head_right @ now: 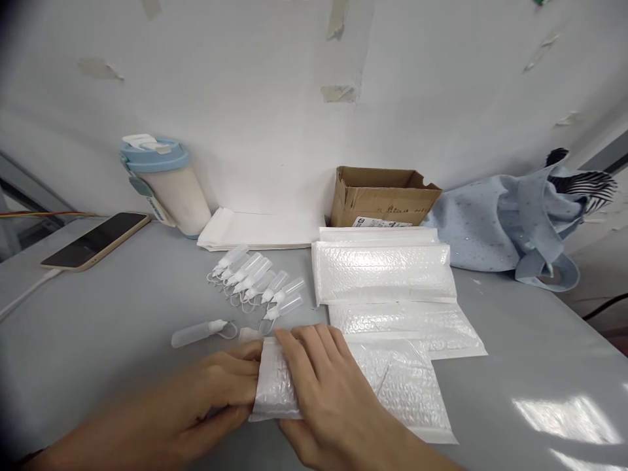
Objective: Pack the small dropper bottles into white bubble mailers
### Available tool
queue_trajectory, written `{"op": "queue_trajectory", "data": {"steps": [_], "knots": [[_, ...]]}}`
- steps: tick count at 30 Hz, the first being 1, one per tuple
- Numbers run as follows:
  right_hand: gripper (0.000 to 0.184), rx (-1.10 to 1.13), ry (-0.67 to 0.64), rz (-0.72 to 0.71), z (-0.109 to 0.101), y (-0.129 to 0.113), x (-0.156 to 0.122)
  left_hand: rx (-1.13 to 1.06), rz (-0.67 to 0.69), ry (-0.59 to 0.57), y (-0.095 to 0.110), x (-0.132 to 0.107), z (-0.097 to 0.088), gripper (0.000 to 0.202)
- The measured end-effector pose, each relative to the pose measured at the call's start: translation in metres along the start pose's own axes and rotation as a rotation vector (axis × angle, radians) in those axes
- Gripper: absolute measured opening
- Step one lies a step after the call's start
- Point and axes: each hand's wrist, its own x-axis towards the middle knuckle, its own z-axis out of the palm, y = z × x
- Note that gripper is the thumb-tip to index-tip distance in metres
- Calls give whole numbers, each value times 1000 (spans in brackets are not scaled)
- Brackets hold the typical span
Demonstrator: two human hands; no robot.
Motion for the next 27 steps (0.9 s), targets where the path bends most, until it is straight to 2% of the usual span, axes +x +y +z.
{"op": "queue_trajectory", "data": {"steps": [1,3,5,6,7,8,9,11,12,13,16,21,25,27], "knots": [[58,-9,15,-1,-1,1,0,-3,-1,24,1,-1,-4,25],[58,-34,52,1,-3,3,0,1,-59,200,-1,-3,-11,23],[58,-62,105,13,-6,6,0,5,-216,479,-7,-3,-16,15],[58,-74,134,19,-7,8,1,-10,-310,587,-10,-3,-17,18],[58,-82,158,21,-9,8,1,-43,-394,630,-13,-3,-17,25],[57,-90,177,16,-10,9,1,-98,-461,591,-15,-2,-16,28],[56,-106,186,4,-10,9,1,-163,-509,494,-17,-1,-15,28],[56,-177,186,-32,-10,7,1,-251,-555,290,-20,0,-10,33],[56,-234,189,-49,-8,6,0,-254,-565,248,-20,1,-8,37],[56,-297,198,-61,-7,4,0,-237,-579,252,-21,2,-6,39],[54,-463,224,-54,0,0,-2,-182,-624,371,-22,5,-4,40],[49,-612,130,-88,10,-2,-3,-106,-654,428,-21,8,-5,41],[52,-600,39,-70,12,-2,-3,-44,-588,448,-16,9,0,43],[50,-590,48,-71,12,-2,-2,3,-513,472,-14,8,3,43]]}}
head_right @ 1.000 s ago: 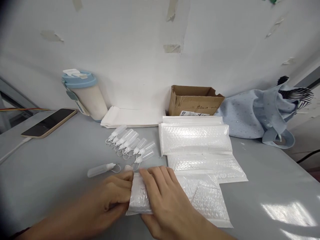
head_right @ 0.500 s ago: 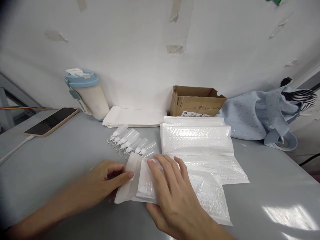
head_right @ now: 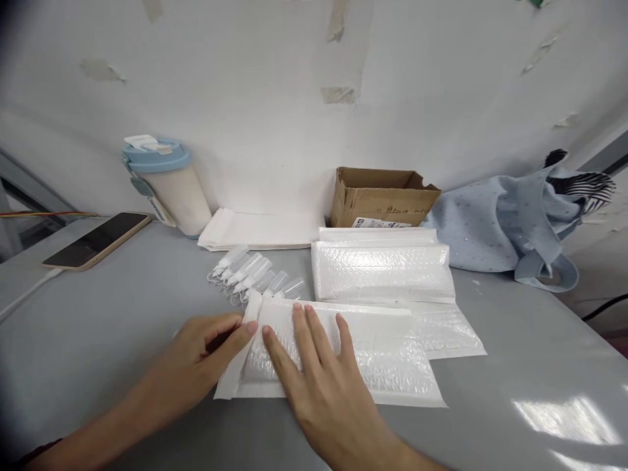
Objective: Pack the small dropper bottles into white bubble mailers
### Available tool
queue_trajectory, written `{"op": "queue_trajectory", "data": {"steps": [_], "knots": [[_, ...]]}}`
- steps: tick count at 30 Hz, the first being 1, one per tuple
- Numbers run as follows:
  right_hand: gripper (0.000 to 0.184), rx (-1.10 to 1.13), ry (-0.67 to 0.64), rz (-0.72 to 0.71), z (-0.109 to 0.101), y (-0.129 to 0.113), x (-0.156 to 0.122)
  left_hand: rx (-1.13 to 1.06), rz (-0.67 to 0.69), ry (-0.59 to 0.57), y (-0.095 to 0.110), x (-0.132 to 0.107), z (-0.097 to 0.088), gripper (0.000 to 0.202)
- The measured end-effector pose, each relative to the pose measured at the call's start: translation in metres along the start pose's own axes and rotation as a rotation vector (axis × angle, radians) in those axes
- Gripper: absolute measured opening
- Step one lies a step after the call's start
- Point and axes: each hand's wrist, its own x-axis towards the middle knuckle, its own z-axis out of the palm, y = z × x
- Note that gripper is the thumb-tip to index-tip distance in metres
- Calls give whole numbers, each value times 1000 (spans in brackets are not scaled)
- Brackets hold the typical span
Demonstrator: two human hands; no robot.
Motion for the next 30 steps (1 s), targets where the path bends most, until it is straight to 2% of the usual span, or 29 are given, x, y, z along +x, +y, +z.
{"op": "queue_trajectory", "data": {"steps": [4,9,11,13,15,20,24,30], "knots": [[44,21,94,17,-1,3,0,8,190,46,0,-4,1,42],[40,52,130,31,-4,7,-1,55,582,169,-6,-7,0,24],[38,68,140,40,-6,9,0,114,727,178,-7,-8,0,31],[36,84,137,59,-7,10,0,199,831,125,-7,-8,0,40],[35,98,139,71,-8,11,0,314,897,104,-7,-6,2,46],[33,167,222,-22,-13,9,0,530,1075,311,-14,0,8,37],[35,183,250,-58,-23,7,-1,497,1113,353,-20,0,11,28],[36,219,294,0,-29,6,-6,390,1100,367,-15,-3,17,25]]}}
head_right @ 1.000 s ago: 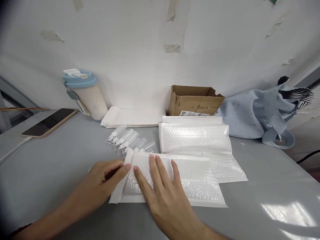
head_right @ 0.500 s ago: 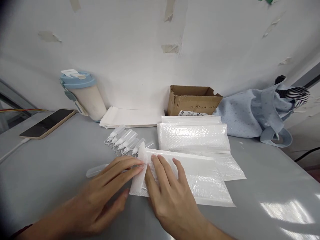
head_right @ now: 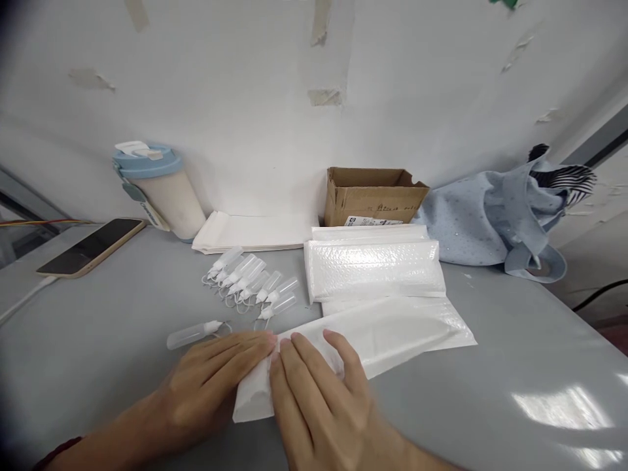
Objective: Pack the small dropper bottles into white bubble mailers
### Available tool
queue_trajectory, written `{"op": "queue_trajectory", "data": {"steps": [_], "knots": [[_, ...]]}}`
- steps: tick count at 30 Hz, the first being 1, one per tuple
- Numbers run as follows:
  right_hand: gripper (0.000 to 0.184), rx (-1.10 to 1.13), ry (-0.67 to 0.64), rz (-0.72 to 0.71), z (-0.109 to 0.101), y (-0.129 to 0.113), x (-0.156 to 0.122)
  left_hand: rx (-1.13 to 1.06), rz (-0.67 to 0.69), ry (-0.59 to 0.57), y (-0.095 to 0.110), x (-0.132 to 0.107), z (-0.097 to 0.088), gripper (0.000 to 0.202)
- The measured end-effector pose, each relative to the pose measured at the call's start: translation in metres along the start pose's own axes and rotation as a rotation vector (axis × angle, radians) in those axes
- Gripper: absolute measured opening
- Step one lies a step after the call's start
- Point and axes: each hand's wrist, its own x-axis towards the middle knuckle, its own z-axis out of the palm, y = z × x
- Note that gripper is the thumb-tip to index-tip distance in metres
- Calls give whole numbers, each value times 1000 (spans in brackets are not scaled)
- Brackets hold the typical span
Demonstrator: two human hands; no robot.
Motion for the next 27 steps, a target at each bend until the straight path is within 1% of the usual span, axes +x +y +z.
{"op": "queue_trajectory", "data": {"steps": [3,6,8,9,11,12,13,14,15,16,17,18,19,20,22,23,25,27], "knots": [[35,21,41,0,0,-1,-1,-69,-18,10,6,5,3,24],[35,49,103,-34,0,2,0,-97,-22,34,13,11,5,23],[32,65,136,-35,-1,9,0,-133,-58,27,15,16,5,24],[28,52,146,-21,-4,15,1,-175,-116,3,16,19,5,25],[16,-50,179,46,-11,32,2,-276,-291,-46,16,30,3,23],[22,-151,207,103,-15,42,2,-322,-403,-68,16,37,3,23],[36,-240,240,149,-20,53,3,-387,-527,-84,16,45,4,26],[49,-297,262,234,-24,65,2,-485,-651,-101,15,53,7,29],[51,-340,347,326,-28,77,2,-638,-788,-129,14,60,10,30],[47,-389,491,403,-31,88,0,-821,-936,-174,14,66,15,29],[43,-418,501,550,-34,99,-2,-1012,-1094,-235,13,71,21,26],[45,-455,476,708,-35,108,-6,-1166,-1232,-289,13,74,28,23],[49,-472,368,883,-35,117,-10,-1259,-1335,-332,12,76,35,21],[51,-433,195,1048,-35,124,-15,-1297,-1413,-359,12,76,42,20],[46,-324,31,1164,-32,137,-26,-1295,-1490,-362,11,75,55,19],[44,-262,-17,1210,-29,142,-31,-1303,-1513,-354,11,74,60,18],[37,-165,-50,1264,-25,153,-40,-1316,-1547,-336,11,72,66,17],[33,-54,-44,1296,-22,162,-45,-1311,-1576,-320,11,72,70,17]]}}
